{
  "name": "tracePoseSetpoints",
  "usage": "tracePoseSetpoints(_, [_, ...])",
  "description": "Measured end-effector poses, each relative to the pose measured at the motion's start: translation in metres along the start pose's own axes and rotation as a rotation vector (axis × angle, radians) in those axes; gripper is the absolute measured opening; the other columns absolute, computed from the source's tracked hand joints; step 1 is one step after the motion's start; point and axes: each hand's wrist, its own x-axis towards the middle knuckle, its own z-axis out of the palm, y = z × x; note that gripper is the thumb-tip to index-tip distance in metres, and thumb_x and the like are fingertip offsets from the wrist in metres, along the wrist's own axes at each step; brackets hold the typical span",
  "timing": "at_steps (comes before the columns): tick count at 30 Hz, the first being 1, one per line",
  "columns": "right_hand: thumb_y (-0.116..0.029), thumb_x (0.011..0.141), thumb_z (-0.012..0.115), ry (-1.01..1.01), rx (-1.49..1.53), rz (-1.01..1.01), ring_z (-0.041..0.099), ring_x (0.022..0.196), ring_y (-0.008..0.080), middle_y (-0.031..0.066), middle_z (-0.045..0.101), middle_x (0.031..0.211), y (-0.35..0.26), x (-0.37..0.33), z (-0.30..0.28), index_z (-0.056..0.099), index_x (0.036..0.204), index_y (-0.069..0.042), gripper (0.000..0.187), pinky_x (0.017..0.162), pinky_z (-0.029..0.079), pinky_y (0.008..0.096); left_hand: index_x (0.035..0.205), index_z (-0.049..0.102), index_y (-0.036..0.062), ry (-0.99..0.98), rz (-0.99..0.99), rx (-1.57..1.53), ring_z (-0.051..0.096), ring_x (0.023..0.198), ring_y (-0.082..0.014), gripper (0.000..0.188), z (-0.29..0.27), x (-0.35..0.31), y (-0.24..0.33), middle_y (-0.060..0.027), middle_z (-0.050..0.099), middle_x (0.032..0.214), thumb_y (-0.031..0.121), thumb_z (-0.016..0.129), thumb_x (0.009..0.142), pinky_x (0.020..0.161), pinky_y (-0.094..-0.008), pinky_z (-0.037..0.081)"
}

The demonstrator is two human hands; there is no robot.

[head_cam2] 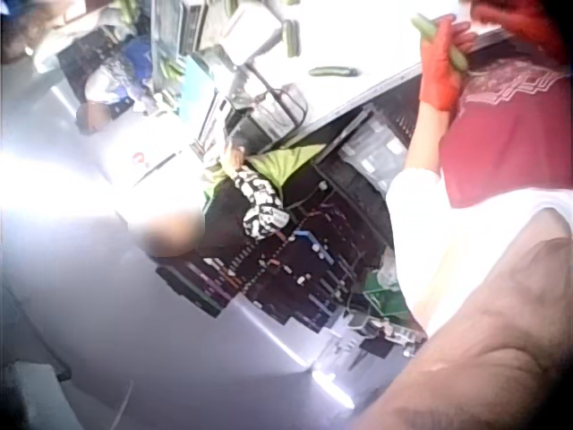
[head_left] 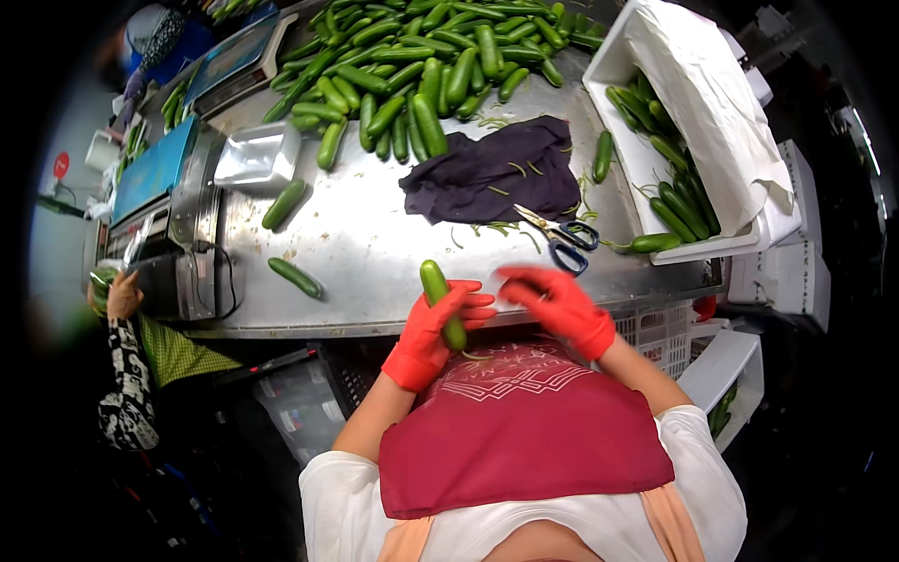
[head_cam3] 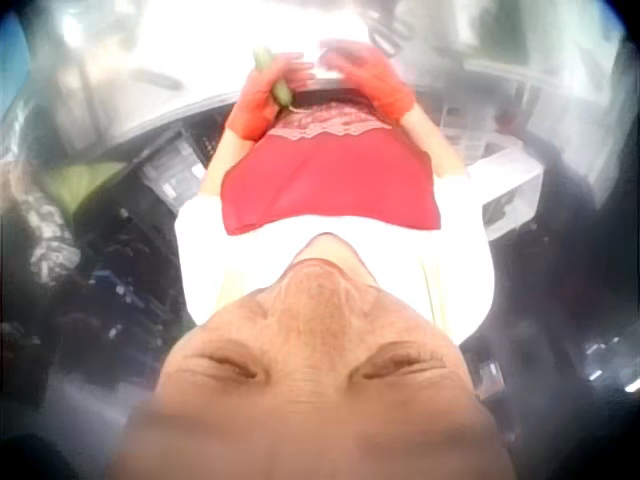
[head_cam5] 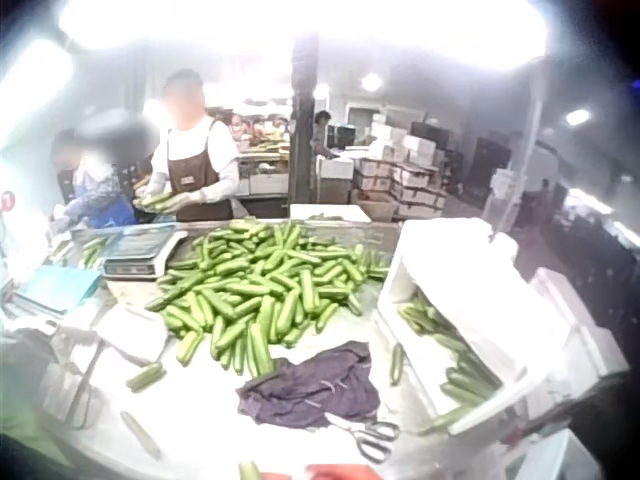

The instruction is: The person trims the ends of cucumbers using scissors and places them into a white tray. They then apply labels to pre-packaged cucumber containers in a black crate. The person continues trimming more cucumbers and placing them into the tray.

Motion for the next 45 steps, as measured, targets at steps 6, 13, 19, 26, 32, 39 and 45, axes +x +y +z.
tracePoseSetpoints(6, [-0.014, 0.076, 0.065, 0.393, -1.271, -0.235, 0.061, 0.083, 0.0328, 0.0146, 0.061, 0.094, 0.062, 0.027, -0.108, 0.054, 0.127, -0.006, 0.053, 0.073, 0.049, 0.0434, 0.118, 0.057, -0.0003, 0.001, 0.049, 0.330, 0.066, 0.079, -0.0181, 0.039, 0.043, 0.072, 0.008, -0.0132, 0.068, 0.096, 0.028, 0.061, 0.092, 0.071, -0.0277, 0.051])
tracePoseSetpoints(13, [-0.024, 0.079, 0.060, 0.076, -1.080, -0.212, 0.064, 0.075, 0.0358, 0.0172, 0.066, 0.084, 0.054, 0.026, -0.144, 0.053, 0.125, -0.007, 0.050, 0.066, 0.050, 0.0466, 0.121, 0.053, 0.0007, -0.227, 0.049, 0.417, 0.066, 0.082, -0.0182, 0.041, 0.130, 0.156, 0.044, -0.0137, 0.065, 0.099, 0.027, 0.062, 0.091, 0.073, -0.0286, 0.052])
tracePoseSetpoints(19, [-0.019, 0.084, 0.064, -0.174, 0.065, 0.162, 0.050, 0.076, 0.0076, 0.0003, 0.059, 0.093, 0.047, -0.020, -0.154, 0.039, 0.144, -0.013, 0.065, 0.065, 0.043, 0.0223, 0.118, 0.052, -0.0024, -0.026, 0.246, 0.983, 0.064, 0.081, -0.0160, 0.046, 0.170, 0.318, 0.022, -0.0104, 0.064, 0.094, 0.025, 0.068, 0.084, 0.072, -0.0283, 0.052])
tracePoseSetpoints(26, [-0.024, 0.085, 0.068, -0.211, -0.040, -0.012, 0.056, 0.081, 0.0130, 0.0059, 0.059, 0.089, 0.053, -0.050, -0.175, 0.037, 0.143, -0.007, 0.068, 0.075, 0.045, 0.0270, 0.114, 0.055, -0.0014, 0.208, 0.366, 1.705, 0.063, 0.095, -0.0404, 0.056, 0.206, 0.366, -0.014, -0.0252, 0.065, 0.101, 0.031, 0.074, 0.073, 0.083, -0.0417, 0.051])
tracePoseSetpoints(32, [-0.020, 0.087, 0.066, -0.281, 0.474, 0.021, 0.055, 0.085, 0.0103, 0.0028, 0.058, 0.095, 0.046, -0.063, -0.194, 0.045, 0.134, -0.006, 0.053, 0.080, 0.044, 0.0241, 0.125, 0.049, -0.0024, -0.350, -0.116, 0.465, 0.063, 0.091, -0.0216, 0.055, 0.179, 0.321, 0.045, -0.0164, 0.064, 0.110, 0.016, 0.071, 0.079, 0.085, -0.0338, 0.052])
tracePoseSetpoints(39, [-0.011, 0.088, 0.066, 0.009, 0.622, -0.078, 0.054, 0.082, 0.0066, 0.0033, 0.061, 0.094, 0.057, -0.019, -0.198, 0.046, 0.135, -0.006, 0.051, 0.073, 0.044, 0.0205, 0.132, 0.046, -0.0030, -0.553, -0.174, 0.462, 0.064, 0.092, -0.0220, 0.066, 0.147, 0.227, 0.059, -0.0191, 0.063, 0.117, 0.017, 0.074, 0.076, 0.085, -0.0346, 0.051])
tracePoseSetpoints(45, [-0.014, 0.088, 0.066, -0.021, 0.467, 0.006, 0.055, 0.084, 0.0084, 0.0031, 0.060, 0.096, 0.032, -0.011, -0.193, 0.045, 0.135, -0.005, 0.052, 0.076, 0.045, 0.0232, 0.132, 0.048, -0.0031, -0.573, -0.358, 0.493, 0.065, 0.088, -0.0222, 0.065, 0.138, 0.193, 0.059, -0.0209, 0.063, 0.118, 0.013, 0.073, 0.075, 0.082, -0.0343, 0.051])
